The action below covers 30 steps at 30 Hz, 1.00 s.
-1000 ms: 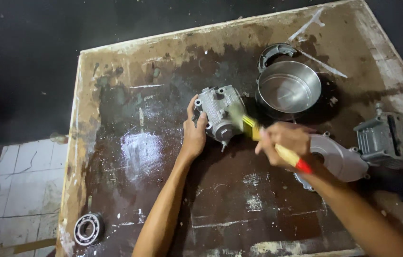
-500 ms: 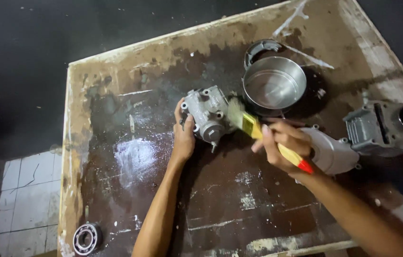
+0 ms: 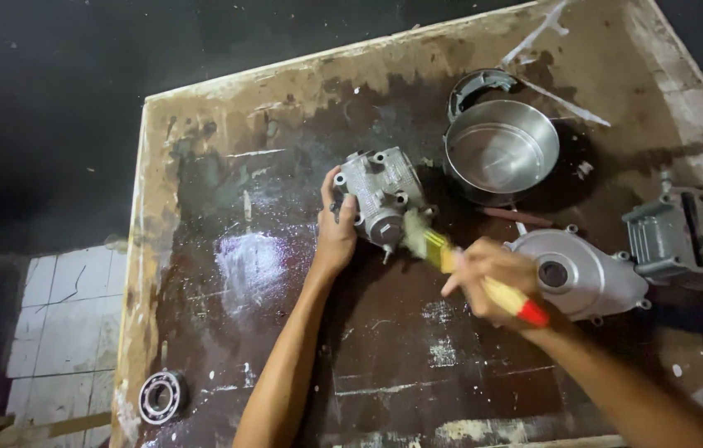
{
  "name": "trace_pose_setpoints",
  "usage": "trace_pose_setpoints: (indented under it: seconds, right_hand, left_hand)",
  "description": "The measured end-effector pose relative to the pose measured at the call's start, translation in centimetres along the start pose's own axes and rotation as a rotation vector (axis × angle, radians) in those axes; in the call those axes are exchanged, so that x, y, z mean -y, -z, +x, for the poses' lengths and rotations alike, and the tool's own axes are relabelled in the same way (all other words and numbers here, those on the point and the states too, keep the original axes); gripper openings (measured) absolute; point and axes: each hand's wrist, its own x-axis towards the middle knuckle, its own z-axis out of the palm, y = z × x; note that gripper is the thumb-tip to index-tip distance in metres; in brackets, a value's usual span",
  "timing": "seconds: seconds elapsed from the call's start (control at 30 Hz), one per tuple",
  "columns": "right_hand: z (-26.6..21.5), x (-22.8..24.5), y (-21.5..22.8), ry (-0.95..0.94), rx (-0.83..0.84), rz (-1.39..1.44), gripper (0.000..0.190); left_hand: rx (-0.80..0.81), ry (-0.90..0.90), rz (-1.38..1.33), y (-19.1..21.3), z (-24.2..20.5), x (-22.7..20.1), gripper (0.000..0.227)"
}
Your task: The person scrubs a metallic engine cylinder block with a brush dipped in a liquid from a metal bowl. They rotate the part to clean different sides and the interior bore, then place it on the table.
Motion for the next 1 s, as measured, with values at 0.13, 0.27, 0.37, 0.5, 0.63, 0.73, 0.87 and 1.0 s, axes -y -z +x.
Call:
trace_pose_setpoints:
  seconds: [0.13, 0.27, 0.37, 0.5, 0.63, 0.73, 0.87, 1.0]
  right_hand:
    - [1.2, 1.1, 0.7, -0.131, -0.153, -0.085, 0.015]
    - [1.2, 2.0, -0.5, 0.079, 0.141, -0.081, 0.017]
    - [-2.0, -1.2, -1.8, 0.043, -0.174, -0.051, 0.02]
    - [-0.7, -0.5, -1.4, 0.07, 0.036, 0.0, 0.019]
    - [0.0, -0.4, -0.9, 0.054, -0.041, 0.167, 0.005]
    - [-0.4, -1.0, -1.2, 0.004, -0.144, -0.019, 0.018]
    - [1.1, -0.3, 0.9, -0.101, -0.144, 0.126, 0.014]
    - [2.3, 0.6, 1.2, -0.084, -0.176, -0.077, 0.008]
  left_hand:
    - [-0.009, 0.04, -0.032, -0.5, 0.2, 0.5, 0.065]
    - [-0.037, 0.113, 0.042, -0.6, 0.0, 0.2, 0.068]
    - [-0.038, 0.047, 0.024, -0.5, -0.1, -0.6, 0.068]
    - [-0.057, -0.012, -0.014, -0.6, 0.1, 0.1, 0.07]
    - [-0.033, 0.077, 0.011, -0.4, -0.1, -0.8, 0.072]
    - [-0.045, 0.065, 0.031, -0.6, -0.2, -0.5, 0.072]
    - [-0.051, 0.011, 0.018, -0.5, -0.3, -0.3, 0.068]
    - [-0.05, 0.197, 0.038, -0.6, -0.2, -0.9, 0.072]
